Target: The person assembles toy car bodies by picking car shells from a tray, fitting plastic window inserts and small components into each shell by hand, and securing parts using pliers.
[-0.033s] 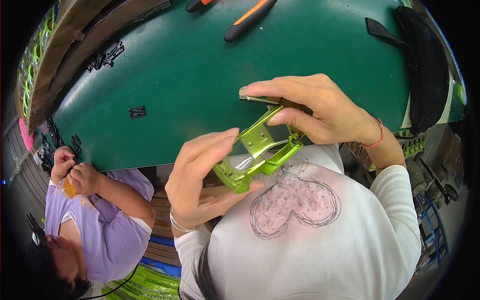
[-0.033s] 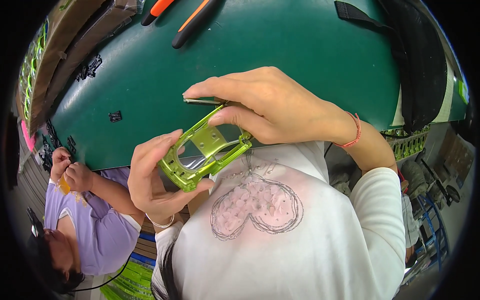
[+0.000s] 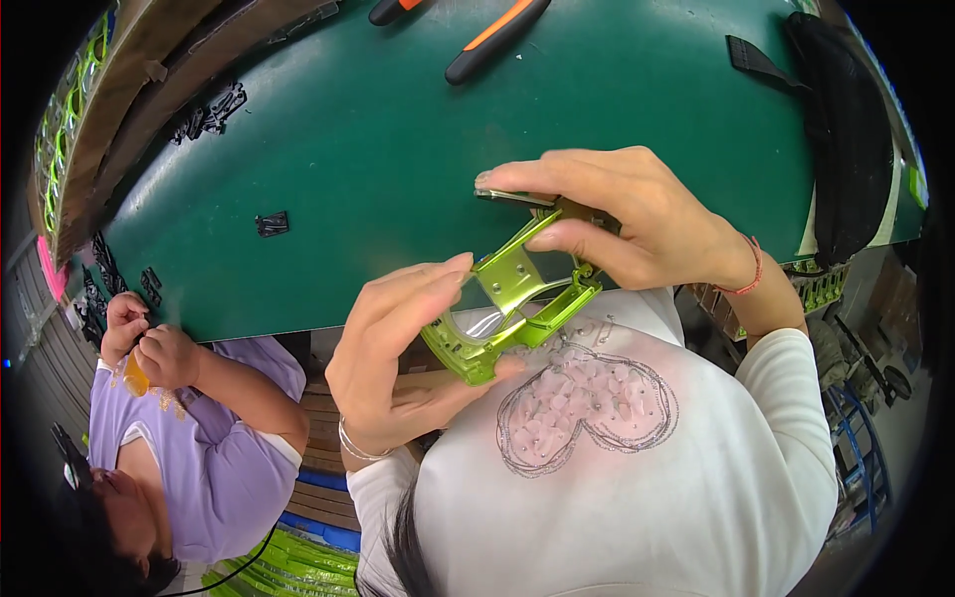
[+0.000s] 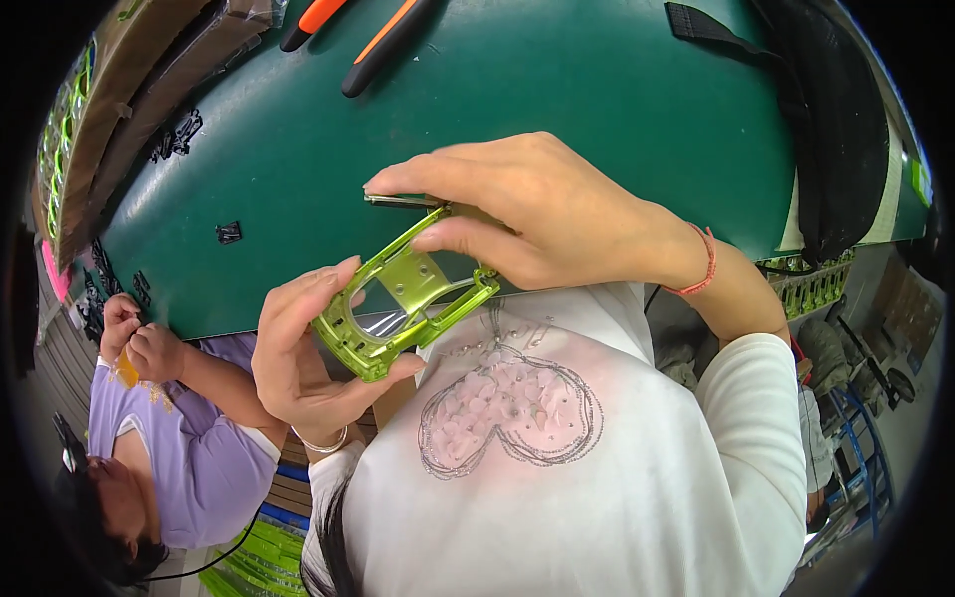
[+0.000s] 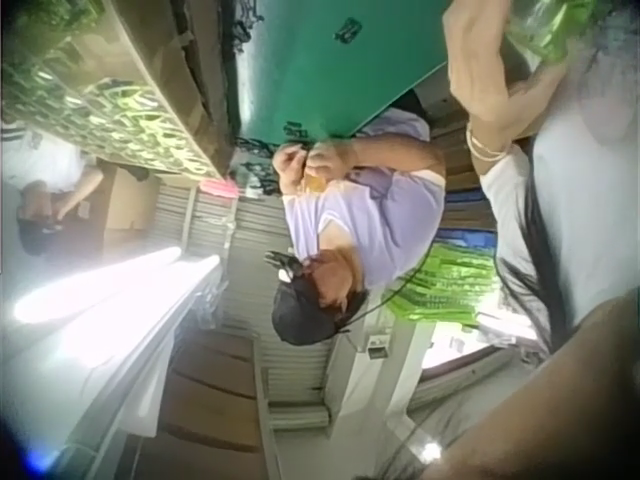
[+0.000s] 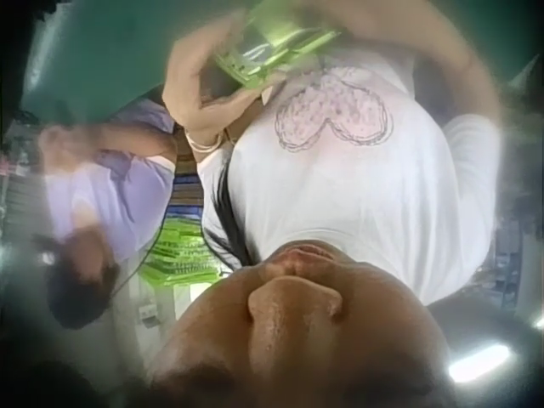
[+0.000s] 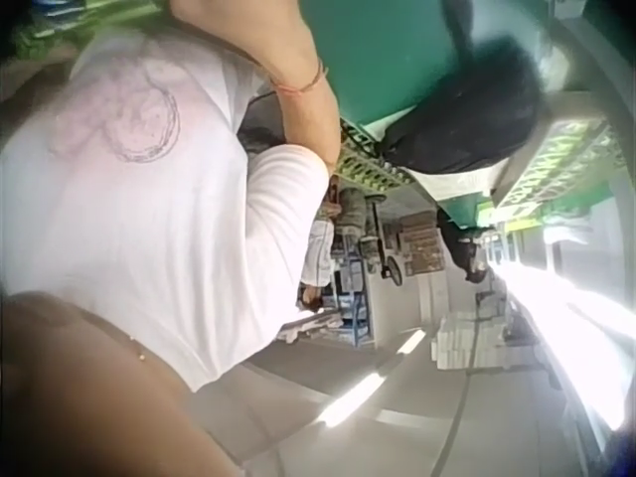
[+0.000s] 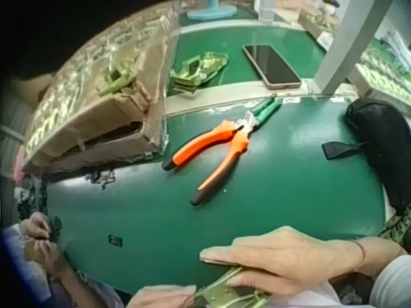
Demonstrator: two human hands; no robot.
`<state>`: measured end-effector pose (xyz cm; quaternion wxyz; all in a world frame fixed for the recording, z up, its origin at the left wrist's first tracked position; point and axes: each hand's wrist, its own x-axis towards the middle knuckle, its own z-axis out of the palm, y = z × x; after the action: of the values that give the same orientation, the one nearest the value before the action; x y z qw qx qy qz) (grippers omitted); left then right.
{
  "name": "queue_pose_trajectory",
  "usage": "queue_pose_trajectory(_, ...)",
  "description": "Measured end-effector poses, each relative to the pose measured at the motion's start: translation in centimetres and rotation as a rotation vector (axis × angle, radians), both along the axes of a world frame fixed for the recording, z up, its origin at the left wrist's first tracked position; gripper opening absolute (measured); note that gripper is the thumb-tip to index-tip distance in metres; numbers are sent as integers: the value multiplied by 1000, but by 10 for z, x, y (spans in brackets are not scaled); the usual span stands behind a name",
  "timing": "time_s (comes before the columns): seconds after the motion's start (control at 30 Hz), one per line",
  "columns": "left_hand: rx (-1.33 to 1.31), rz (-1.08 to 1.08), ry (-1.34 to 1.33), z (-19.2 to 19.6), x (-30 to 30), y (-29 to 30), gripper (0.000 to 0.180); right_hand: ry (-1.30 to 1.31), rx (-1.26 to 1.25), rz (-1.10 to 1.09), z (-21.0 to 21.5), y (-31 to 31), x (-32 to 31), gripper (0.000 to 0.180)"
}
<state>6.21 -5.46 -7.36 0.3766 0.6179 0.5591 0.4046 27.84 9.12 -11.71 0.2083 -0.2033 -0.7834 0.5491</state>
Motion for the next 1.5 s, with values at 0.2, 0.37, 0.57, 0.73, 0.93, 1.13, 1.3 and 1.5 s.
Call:
queue_pose_trajectory(0.2,-12,109,-58,-5,6,10,72,-23,22,95,2,5,1,31)
queue_pose_trajectory(0.37,-97,123,-160,0,6,17,73,29,-45,72,0,6,0,20)
queue_pose_trajectory(0.57,-245,166,-343,4,11,24,76,30,149,17,0,-1,0,13)
queue_pose_trajectory(0.73,5,9,-107,-1,12,24,64,64,205,28,5,1,3,20)
queue_pose_trajectory(0.93,135,0,-7,3,6,19,68,185,262,33,-2,2,-3,24)
queue_pose_trajectory(1.13,-55,170,-393,-12,-12,6,82,46,-158,56,6,4,-4,13)
queue_pose_trajectory(1.3,-104,168,-392,-27,-15,7,78,-3,-92,-14,5,8,-8,16)
queue_pose_trajectory(1.5,34,142,7,-28,-24,14,66,0,88,-109,-5,5,-11,26)
